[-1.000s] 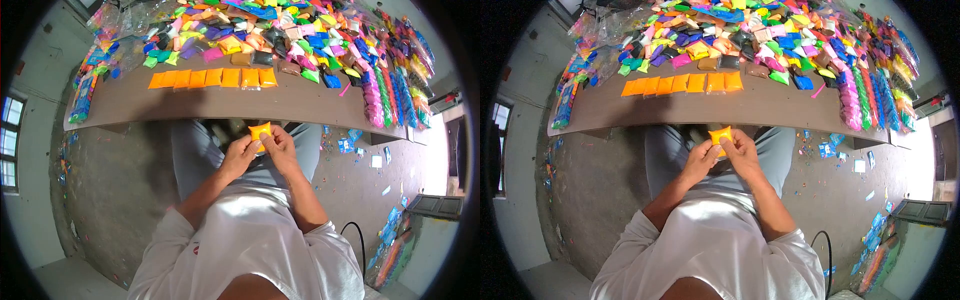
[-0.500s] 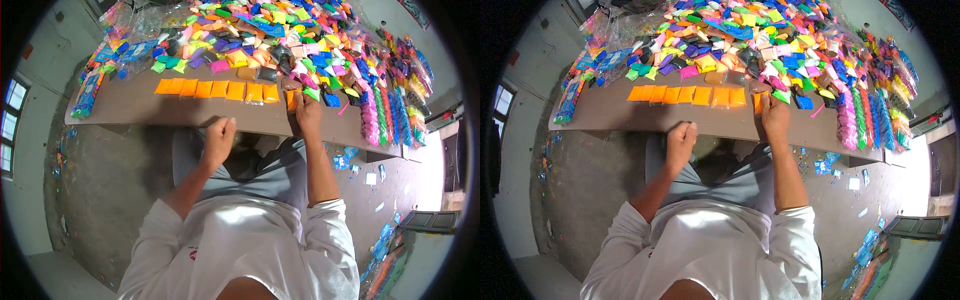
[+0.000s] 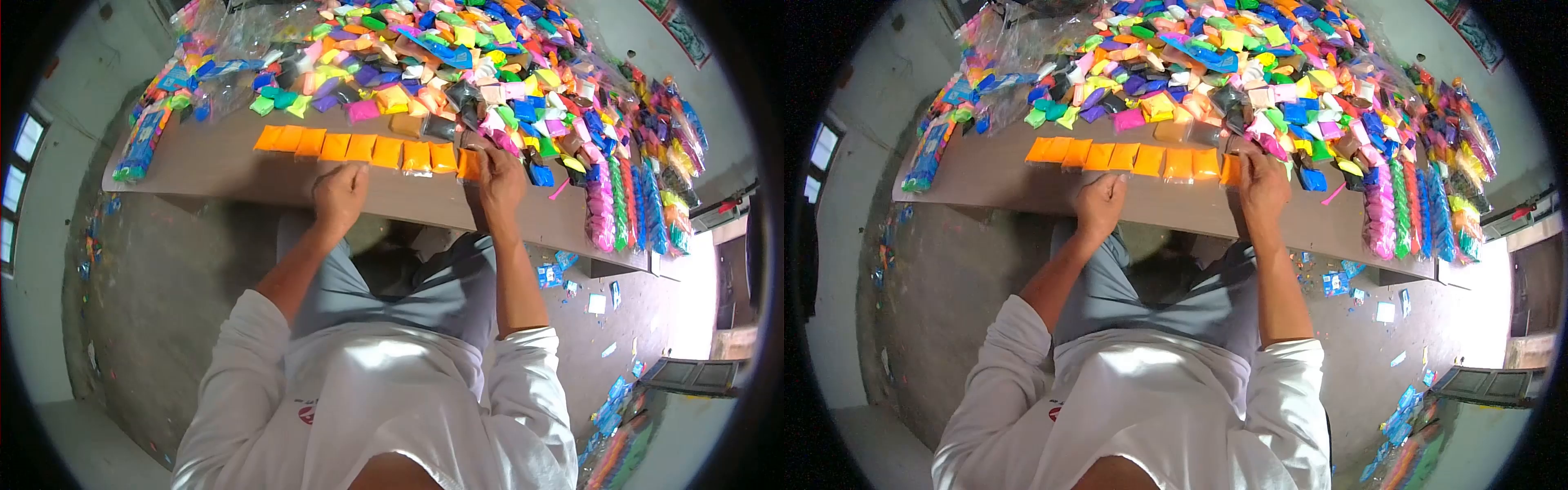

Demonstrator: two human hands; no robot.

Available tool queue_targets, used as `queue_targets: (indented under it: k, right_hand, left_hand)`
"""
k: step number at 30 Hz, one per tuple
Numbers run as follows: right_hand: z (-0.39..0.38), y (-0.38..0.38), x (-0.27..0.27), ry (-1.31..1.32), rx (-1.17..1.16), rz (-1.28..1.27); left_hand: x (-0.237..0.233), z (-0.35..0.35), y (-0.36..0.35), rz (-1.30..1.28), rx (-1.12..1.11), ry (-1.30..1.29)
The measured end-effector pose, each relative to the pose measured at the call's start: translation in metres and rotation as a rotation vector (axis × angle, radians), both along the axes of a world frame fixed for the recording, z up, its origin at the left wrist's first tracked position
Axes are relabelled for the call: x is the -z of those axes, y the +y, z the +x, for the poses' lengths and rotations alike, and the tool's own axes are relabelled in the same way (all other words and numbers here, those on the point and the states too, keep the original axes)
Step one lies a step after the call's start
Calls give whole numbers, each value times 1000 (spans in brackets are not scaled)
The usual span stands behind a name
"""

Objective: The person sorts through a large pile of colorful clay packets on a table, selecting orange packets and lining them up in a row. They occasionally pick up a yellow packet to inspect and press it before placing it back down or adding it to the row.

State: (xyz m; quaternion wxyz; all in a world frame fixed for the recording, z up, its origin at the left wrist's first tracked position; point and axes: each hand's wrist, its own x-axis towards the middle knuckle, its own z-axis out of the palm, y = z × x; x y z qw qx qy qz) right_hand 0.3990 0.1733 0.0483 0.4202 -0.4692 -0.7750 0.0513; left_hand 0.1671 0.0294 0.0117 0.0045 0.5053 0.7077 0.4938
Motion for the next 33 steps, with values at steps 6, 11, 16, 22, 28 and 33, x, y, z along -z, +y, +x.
queue_targets:
  k: [6, 11, 16, 22, 28, 33]
  right_hand:
    - [-21, 4, -6, -215, -465, 282]
    - [-23, 13, -2, -329, -519, 183]
    - [-3, 10, -2, 66, -425, 120]
    - [24, -9, 3, -108, -311, 31]
    - [17, -9, 10, -99, -337, 140]
    - [25, 1, -4, -67, -327, 107]
  left_hand:
    - [4, 14, 2, 51, -39, 329]
    - [1, 15, 0, -19, -35, 313]
    - [2, 16, 0, 5, -32, 333]
    - [6, 15, 4, 18, -56, 375]
    - [6, 17, 5, -3, -47, 437]
    - [8, 13, 6, -20, -41, 482]
